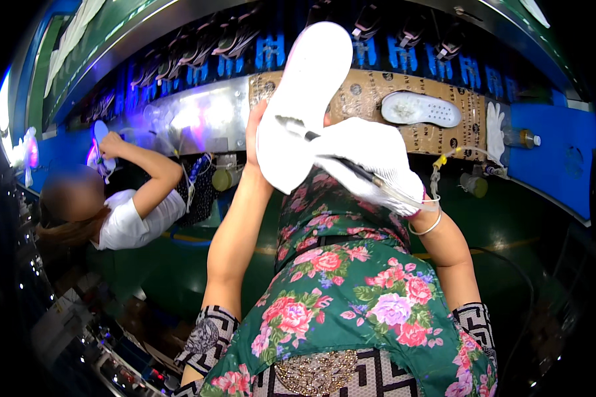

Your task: The person holds a white shoe sole and applies a liquid to the interior and bottom edges using a brush, then places the sole on a moving conveyor belt above the workstation.

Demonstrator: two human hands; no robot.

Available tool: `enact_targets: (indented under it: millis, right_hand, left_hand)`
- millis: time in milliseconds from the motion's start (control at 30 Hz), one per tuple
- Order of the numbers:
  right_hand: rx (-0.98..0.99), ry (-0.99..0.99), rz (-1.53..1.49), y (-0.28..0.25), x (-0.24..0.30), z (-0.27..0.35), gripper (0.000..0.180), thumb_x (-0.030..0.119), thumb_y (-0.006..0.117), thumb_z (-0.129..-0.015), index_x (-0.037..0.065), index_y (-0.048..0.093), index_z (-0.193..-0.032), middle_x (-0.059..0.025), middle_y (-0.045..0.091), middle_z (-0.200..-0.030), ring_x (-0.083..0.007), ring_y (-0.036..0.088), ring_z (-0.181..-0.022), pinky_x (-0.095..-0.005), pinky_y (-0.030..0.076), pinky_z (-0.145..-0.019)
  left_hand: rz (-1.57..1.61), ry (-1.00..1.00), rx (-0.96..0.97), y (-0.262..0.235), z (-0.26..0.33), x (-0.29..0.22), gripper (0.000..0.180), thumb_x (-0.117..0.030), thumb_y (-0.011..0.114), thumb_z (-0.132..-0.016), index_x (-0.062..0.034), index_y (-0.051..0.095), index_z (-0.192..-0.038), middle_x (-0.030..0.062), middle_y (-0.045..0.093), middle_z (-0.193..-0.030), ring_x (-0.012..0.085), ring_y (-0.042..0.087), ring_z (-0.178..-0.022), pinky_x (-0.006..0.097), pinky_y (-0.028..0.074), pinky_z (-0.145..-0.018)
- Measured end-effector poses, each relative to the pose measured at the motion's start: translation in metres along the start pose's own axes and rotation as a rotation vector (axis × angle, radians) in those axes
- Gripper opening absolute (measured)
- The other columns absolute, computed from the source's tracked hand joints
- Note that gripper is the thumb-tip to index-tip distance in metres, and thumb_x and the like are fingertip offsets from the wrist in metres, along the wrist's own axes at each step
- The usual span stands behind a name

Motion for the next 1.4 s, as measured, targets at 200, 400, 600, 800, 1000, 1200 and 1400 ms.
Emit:
enact_targets:
  millis: [200, 400, 600, 800, 1000, 1200, 1400]
  right_hand:
    - [-0.062, -0.047, -0.049, -0.004, 0.018, -0.006, 0.021, 0.006, 0.081, -0.076, 0.009, 0.076, -0.096, -0.0082, 0.074, -0.090, -0.0239, 0.072, -0.080, -0.0322, 0.057, -0.072]
    - [0.060, 0.098, -0.447, 0.012, 0.040, 0.007, 0.024, 0.005, 0.084, -0.072, 0.007, 0.076, -0.095, -0.0095, 0.074, -0.089, -0.0230, 0.072, -0.079, -0.0317, 0.056, -0.072]
    - [-0.068, 0.200, -0.361, 0.003, 0.036, 0.004, 0.018, 0.004, 0.083, -0.073, 0.007, 0.076, -0.089, -0.0091, 0.074, -0.087, -0.0232, 0.072, -0.081, -0.0323, 0.056, -0.073]
    - [0.043, 0.199, -0.535, 0.018, 0.036, 0.011, 0.021, 0.008, 0.085, -0.072, 0.007, 0.077, -0.091, -0.0087, 0.074, -0.086, -0.0216, 0.072, -0.079, -0.0319, 0.056, -0.073]
    - [0.027, 0.312, -0.471, 0.021, 0.023, 0.007, 0.016, 0.009, 0.081, -0.081, 0.006, 0.075, -0.095, -0.0077, 0.073, -0.089, -0.0162, 0.070, -0.080, -0.0276, 0.055, -0.071]
    - [-0.132, 0.647, -1.411, 0.018, -0.002, 0.030, 0.011, 0.003, 0.074, -0.083, -0.001, 0.072, -0.093, -0.0117, 0.071, -0.089, -0.0116, 0.061, -0.061, -0.0212, 0.047, -0.052]
    - [-0.440, 0.757, -1.390, 0.014, -0.028, 0.054, 0.017, 0.000, 0.071, -0.085, -0.003, 0.069, -0.101, -0.0100, 0.070, -0.091, -0.0125, 0.063, -0.065, -0.0239, 0.051, -0.057]
  left_hand:
    - [-0.187, 0.039, 0.159, 0.035, -0.021, -0.024, 0.100, -0.071, 0.059, -0.081, 0.0008, 0.036, -0.147, 0.0298, 0.050, -0.120, 0.0392, 0.057, -0.099, 0.050, 0.053, -0.080]
    - [-0.243, 0.008, 0.430, 0.067, -0.028, -0.033, 0.114, -0.085, 0.058, -0.070, 0.0054, 0.041, -0.137, 0.0209, 0.049, -0.109, 0.0273, 0.050, -0.083, 0.038, 0.043, -0.066]
    - [-0.322, 0.020, 0.417, 0.076, -0.033, -0.032, 0.115, -0.091, 0.058, -0.065, 0.0102, 0.049, -0.120, 0.0182, 0.054, -0.091, 0.0240, 0.053, -0.075, 0.036, 0.045, -0.064]
    - [-0.362, 0.062, 0.388, 0.071, -0.031, -0.034, 0.114, -0.090, 0.056, -0.068, 0.0112, 0.049, -0.120, 0.0187, 0.054, -0.087, 0.0246, 0.054, -0.072, 0.036, 0.046, -0.064]
    - [-0.178, 0.002, 0.480, 0.049, -0.027, -0.042, 0.106, -0.077, 0.058, -0.075, 0.0021, 0.040, -0.144, 0.0244, 0.052, -0.118, 0.0331, 0.053, -0.090, 0.043, 0.043, -0.076]
    - [-0.159, 0.094, 0.230, 0.044, 0.010, -0.061, 0.100, -0.072, 0.059, -0.082, -0.0012, 0.034, -0.148, 0.0255, 0.048, -0.124, 0.0339, 0.050, -0.094, 0.045, 0.046, -0.076]
    - [-0.393, 0.244, 0.315, 0.083, 0.036, -0.114, 0.111, -0.068, 0.072, -0.078, -0.0016, 0.025, -0.153, 0.0328, 0.037, -0.136, 0.0400, 0.054, -0.094, 0.047, 0.057, -0.069]
Point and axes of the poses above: each hand's wrist, its own z-axis away from the middle knuckle, its own y-axis out of the palm, x = y × z, the point moved 4 cm from there along -z, towards the middle knuckle
